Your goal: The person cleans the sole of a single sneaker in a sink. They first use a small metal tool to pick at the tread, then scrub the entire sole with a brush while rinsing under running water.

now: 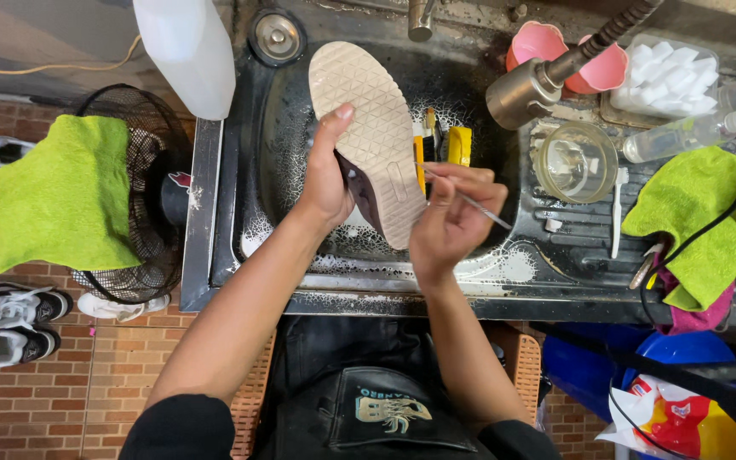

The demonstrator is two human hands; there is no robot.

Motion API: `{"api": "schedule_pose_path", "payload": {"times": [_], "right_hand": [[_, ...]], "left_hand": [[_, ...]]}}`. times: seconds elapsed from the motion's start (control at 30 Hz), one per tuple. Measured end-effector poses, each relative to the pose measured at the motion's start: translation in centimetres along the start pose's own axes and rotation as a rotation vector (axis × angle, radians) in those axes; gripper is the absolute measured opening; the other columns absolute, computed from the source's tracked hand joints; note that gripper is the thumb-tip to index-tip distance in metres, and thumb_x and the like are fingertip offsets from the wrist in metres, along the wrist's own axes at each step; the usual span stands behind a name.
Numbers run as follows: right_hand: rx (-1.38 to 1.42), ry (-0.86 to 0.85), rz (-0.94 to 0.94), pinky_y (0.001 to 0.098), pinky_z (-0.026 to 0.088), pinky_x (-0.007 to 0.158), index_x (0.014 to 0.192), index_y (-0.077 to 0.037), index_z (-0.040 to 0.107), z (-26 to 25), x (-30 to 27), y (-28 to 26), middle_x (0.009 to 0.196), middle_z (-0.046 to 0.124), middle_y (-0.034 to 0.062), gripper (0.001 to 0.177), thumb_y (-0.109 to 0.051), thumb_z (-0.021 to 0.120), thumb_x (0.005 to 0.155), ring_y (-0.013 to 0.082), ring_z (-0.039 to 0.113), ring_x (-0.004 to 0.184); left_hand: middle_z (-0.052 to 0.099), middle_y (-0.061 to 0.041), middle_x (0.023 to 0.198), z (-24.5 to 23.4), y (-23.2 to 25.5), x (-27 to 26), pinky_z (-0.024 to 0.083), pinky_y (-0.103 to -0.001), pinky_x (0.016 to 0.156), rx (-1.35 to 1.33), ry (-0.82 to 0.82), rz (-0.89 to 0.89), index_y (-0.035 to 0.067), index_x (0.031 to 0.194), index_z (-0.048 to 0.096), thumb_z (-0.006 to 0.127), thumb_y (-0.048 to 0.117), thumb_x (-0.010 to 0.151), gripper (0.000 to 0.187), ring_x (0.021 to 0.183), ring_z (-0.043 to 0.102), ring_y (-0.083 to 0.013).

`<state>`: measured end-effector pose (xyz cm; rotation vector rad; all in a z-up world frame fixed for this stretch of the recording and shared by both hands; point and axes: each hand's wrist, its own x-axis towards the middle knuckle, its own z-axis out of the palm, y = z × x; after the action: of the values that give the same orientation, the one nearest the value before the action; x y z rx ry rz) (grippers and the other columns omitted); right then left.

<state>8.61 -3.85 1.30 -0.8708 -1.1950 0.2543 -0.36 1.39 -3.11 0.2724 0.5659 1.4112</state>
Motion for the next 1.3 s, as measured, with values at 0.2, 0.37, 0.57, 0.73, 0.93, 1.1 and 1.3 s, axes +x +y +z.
{"api": "schedule_pose_path", "payload": {"times": [0.2,0.37,0.57,0.73,0.93,1.1,1.3], "right_hand": [[-0.191,-0.155,0.021,0.0271,0.043,0.071,0.095,0.000,0.045,-2.7,1.3,-1.3,0.083,0.050,0.0097,0.007,0.001,0.041,0.090,0.0178,0.052,0.078],[-0.288,-0.238,0.191,0.0252,0.041,0.072,0.097,0.002,0.051,-5.5,1.6,-1.7,0.077,0.050,0.0092,0.012,-0.002,0.041,0.091,0.0157,0.050,0.074],[-0.221,-0.134,0.327,0.0250,0.049,0.062,0.086,0.004,0.053,-6.6,1.4,-1.3,0.074,0.059,0.0165,0.010,-0.003,0.059,0.082,0.0146,0.057,0.063],[-0.005,-0.083,0.308,0.0271,0.051,0.065,0.087,0.000,0.046,-4.1,2.1,-2.1,0.078,0.060,0.0179,0.016,-0.004,0.059,0.079,0.0191,0.061,0.070],[0.135,-0.141,0.209,0.0321,0.053,0.069,0.082,-0.001,0.041,-1.6,2.6,-1.9,0.074,0.058,0.0162,0.012,0.002,0.052,0.081,0.0233,0.062,0.072],[-0.009,-0.154,0.215,0.0307,0.051,0.071,0.078,0.001,0.040,-1.4,2.4,-1.9,0.073,0.061,0.0159,0.017,-0.003,0.057,0.080,0.0233,0.063,0.076],[-0.025,-0.154,0.170,0.0304,0.051,0.067,0.078,0.001,0.041,-1.2,2.2,-1.5,0.071,0.060,0.0161,0.019,-0.003,0.059,0.080,0.0252,0.063,0.074]], "left_hand": [[0.059,-0.017,0.084,-0.8,0.2,0.2,0.051,-0.049,0.069,0.094,-0.075,0.037,-0.002,0.098,0.053,0.063,0.000,0.063,0.037,0.077,0.061,-0.0289],[0.057,-0.019,0.089,-0.5,0.8,-0.4,0.048,-0.053,0.073,0.042,-0.151,0.045,-0.002,0.102,0.052,0.060,-0.003,0.062,0.042,0.082,0.059,-0.0315],[0.057,-0.020,0.090,-1.1,0.0,-0.2,0.047,-0.056,0.075,-0.001,-0.125,-0.022,-0.001,0.104,0.051,0.061,0.001,0.066,0.039,0.084,0.060,-0.0331],[0.058,-0.021,0.088,-0.5,-0.1,-0.8,0.047,-0.056,0.074,0.003,-0.105,-0.068,0.001,0.102,0.052,0.060,0.000,0.066,0.037,0.082,0.061,-0.0341],[0.056,-0.021,0.091,-1.4,-0.9,-0.5,0.046,-0.057,0.074,0.059,-0.160,-0.091,0.000,0.109,0.047,0.060,0.000,0.065,0.046,0.084,0.059,-0.0351],[0.056,-0.022,0.092,-1.7,-1.1,-0.1,0.045,-0.058,0.074,0.057,-0.188,-0.089,0.000,0.109,0.046,0.060,-0.001,0.065,0.046,0.086,0.059,-0.0357],[0.054,-0.021,0.096,-2.6,-1.8,0.2,0.045,-0.056,0.076,0.061,-0.193,-0.066,0.000,0.112,0.044,0.060,0.000,0.066,0.049,0.088,0.057,-0.0351]]}}
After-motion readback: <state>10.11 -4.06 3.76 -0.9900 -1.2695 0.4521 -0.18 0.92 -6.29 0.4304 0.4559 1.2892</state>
